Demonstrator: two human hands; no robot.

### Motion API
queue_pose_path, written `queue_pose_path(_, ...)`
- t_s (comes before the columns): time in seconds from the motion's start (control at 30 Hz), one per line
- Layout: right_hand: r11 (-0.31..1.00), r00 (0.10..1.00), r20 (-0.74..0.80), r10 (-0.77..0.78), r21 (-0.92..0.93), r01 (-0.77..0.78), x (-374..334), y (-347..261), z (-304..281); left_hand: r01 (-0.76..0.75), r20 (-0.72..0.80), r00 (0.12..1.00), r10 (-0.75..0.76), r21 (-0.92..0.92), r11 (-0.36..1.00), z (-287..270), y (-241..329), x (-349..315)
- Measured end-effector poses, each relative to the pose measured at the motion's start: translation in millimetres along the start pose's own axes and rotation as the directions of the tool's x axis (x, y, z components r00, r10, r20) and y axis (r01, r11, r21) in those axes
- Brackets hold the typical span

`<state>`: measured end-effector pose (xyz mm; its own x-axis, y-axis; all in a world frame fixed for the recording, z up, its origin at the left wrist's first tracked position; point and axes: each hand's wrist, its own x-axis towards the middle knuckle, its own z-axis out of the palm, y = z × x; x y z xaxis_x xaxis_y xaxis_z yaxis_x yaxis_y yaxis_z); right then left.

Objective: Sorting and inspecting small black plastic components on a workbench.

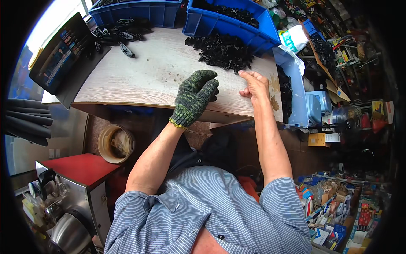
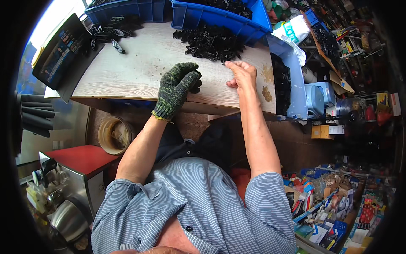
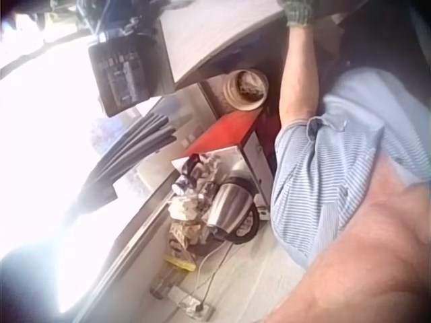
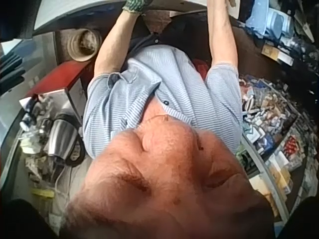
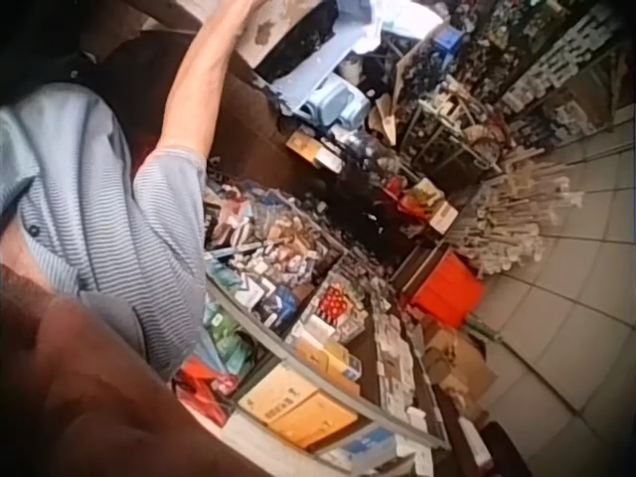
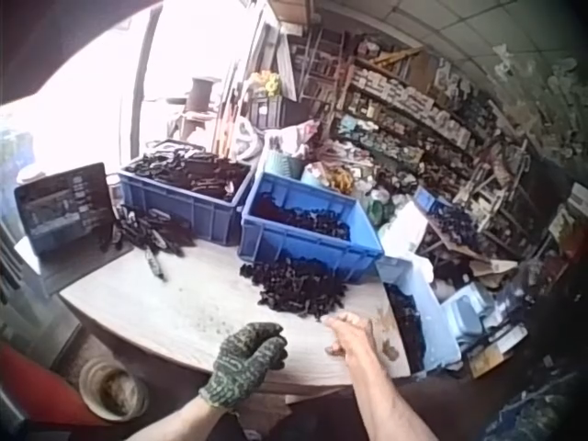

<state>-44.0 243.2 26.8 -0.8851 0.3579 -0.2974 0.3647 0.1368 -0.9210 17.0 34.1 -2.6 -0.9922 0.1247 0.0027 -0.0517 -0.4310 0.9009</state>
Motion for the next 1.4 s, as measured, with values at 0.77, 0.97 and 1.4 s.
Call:
queue_pose_path(0.77,0.997,0.976,0.214,-0.052,0.066,0.038,9,6,-14,-0.119,0.026,0.993,0.116,0.175,0.977,-1,-16,7)
queue_pose_path(0.97,0.977,0.917,0.376,-0.131,0.208,0.054,-19,15,-4,-0.527,0.213,0.84,0.5,0.539,0.657,10,-13,30)
queue_pose_path(1.4,0.953,0.9,0.36,-0.246,0.258,0.157,-30,26,4,0.03,0.099,0.994,-0.04,0.106,0.994,7,-6,42)
